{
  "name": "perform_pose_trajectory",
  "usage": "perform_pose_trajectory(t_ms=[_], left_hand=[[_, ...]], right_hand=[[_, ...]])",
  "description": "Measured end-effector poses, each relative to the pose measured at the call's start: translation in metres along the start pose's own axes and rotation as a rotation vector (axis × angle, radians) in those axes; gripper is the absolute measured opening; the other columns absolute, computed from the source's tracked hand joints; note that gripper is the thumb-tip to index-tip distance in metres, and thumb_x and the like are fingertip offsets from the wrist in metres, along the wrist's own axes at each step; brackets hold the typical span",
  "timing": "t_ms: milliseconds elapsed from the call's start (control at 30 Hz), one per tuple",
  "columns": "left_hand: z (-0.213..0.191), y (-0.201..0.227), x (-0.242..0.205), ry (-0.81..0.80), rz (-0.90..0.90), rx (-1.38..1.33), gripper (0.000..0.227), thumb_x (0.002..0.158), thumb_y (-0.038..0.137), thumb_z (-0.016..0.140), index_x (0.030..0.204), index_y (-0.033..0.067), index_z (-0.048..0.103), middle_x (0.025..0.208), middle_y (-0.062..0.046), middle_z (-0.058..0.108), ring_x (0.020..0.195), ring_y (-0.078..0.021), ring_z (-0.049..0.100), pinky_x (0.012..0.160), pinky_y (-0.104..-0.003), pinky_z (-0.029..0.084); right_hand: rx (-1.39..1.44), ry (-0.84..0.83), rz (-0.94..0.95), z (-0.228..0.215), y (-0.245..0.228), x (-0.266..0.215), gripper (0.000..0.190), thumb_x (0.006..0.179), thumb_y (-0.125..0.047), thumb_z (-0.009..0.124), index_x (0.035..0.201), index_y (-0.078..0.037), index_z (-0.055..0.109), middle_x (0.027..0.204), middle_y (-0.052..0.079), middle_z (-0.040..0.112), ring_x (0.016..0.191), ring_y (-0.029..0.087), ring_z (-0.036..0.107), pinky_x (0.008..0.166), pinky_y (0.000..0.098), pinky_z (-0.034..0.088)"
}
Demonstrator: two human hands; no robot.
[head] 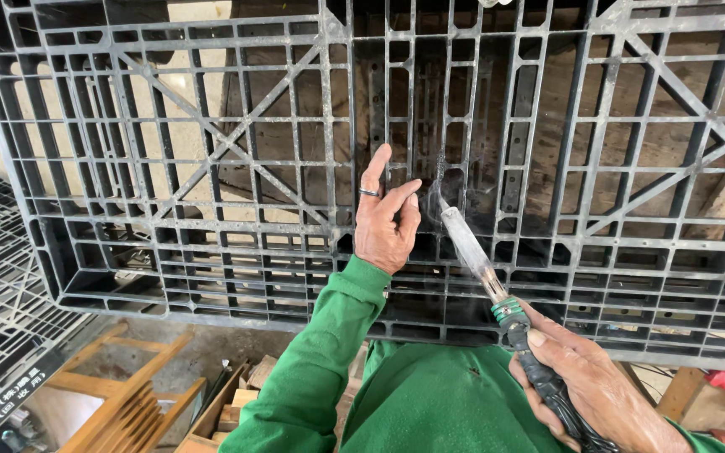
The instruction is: The person uses a soldering iron to melt and fuse a broken section of a black plastic crate. They apply heat to the damaged area, then press a small piece of plastic into the gap to fill it. The person works on a single crate placed on a wooden workbench in a workshop.
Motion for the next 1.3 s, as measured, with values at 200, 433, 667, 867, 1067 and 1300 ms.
perform_pose_trajectory(t_ms=[200, 433, 667, 867, 1067, 1300], left_hand=[[0.001, -0.003, -0.001, 0.026, -0.022, -0.044, 0.012, 0.103, 0.003, 0.060, 0.110, -0.0013, 0.069, 0.163, -0.017, 0.036, 0.130, -0.0299, 0.060, 0.092, -0.033, 0.056], [0.005, -0.016, -0.006, -0.015, -0.200, -0.011, 0.014, 0.104, 0.011, 0.059, 0.099, -0.0013, 0.063, 0.160, -0.018, 0.041, 0.116, -0.0295, 0.062, 0.093, -0.037, 0.052], [0.004, -0.008, -0.004, 0.010, -0.016, 0.070, 0.009, 0.105, 0.002, 0.054, 0.110, -0.0001, 0.061, 0.162, -0.019, 0.037, 0.141, -0.0350, 0.052, 0.103, -0.039, 0.052], [0.002, -0.008, -0.002, -0.057, -0.114, 0.041, 0.030, 0.093, -0.008, 0.054, 0.118, 0.0041, 0.067, 0.162, -0.018, 0.035, 0.128, -0.0298, 0.061, 0.089, -0.033, 0.056], [0.001, -0.009, -0.003, 0.028, -0.048, -0.059, 0.014, 0.098, -0.003, 0.064, 0.110, 0.0021, 0.069, 0.159, -0.018, 0.035, 0.128, -0.0324, 0.064, 0.094, -0.034, 0.059], [0.001, -0.011, -0.003, 0.038, -0.078, -0.049, 0.011, 0.099, 0.001, 0.068, 0.110, 0.0004, 0.070, 0.158, -0.018, 0.038, 0.114, -0.0290, 0.068, 0.092, -0.035, 0.059]], right_hand=[[0.040, 0.019, 0.017, -0.009, -0.004, -0.012, 0.068, 0.100, -0.039, 0.058, 0.160, -0.018, 0.035, 0.081, 0.019, 0.065, 0.038, 0.019, 0.054, 0.027, 0.0319, 0.043], [0.188, -0.170, -0.117, 0.019, -0.020, -0.009, 0.065, 0.104, -0.035, 0.051, 0.163, -0.016, 0.032, 0.087, 0.013, 0.059, 0.041, 0.017, 0.054, 0.026, 0.0315, 0.044], [0.254, -0.050, 0.043, 0.047, -0.023, -0.004, 0.059, 0.097, -0.038, 0.044, 0.152, -0.017, 0.041, 0.081, 0.014, 0.054, 0.031, 0.018, 0.046, 0.019, 0.0329, 0.038], [0.383, -0.350, -0.102, 0.049, -0.031, -0.009, 0.035, 0.111, -0.032, 0.037, 0.135, -0.006, 0.035, 0.092, 0.014, 0.052, 0.043, 0.016, 0.049, 0.027, 0.0302, 0.041], [0.505, -0.168, 0.119, 0.038, -0.027, -0.012, 0.037, 0.100, -0.039, 0.034, 0.095, -0.003, 0.037, 0.075, 0.011, 0.047, 0.030, 0.017, 0.039, 0.022, 0.0301, 0.033], [0.710, -0.665, 0.149, 0.058, -0.025, -0.019, 0.045, 0.113, -0.050, 0.032, 0.101, -0.007, 0.039, 0.054, 0.005, 0.037, 0.037, 0.012, 0.031, 0.035, 0.0239, 0.031]])
Point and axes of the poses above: each hand's wrist, its own x-axis towards the middle knuckle, its own z-axis out of the palm, y = z × x, the point moved 3 cm from there along x, towards the middle knuckle
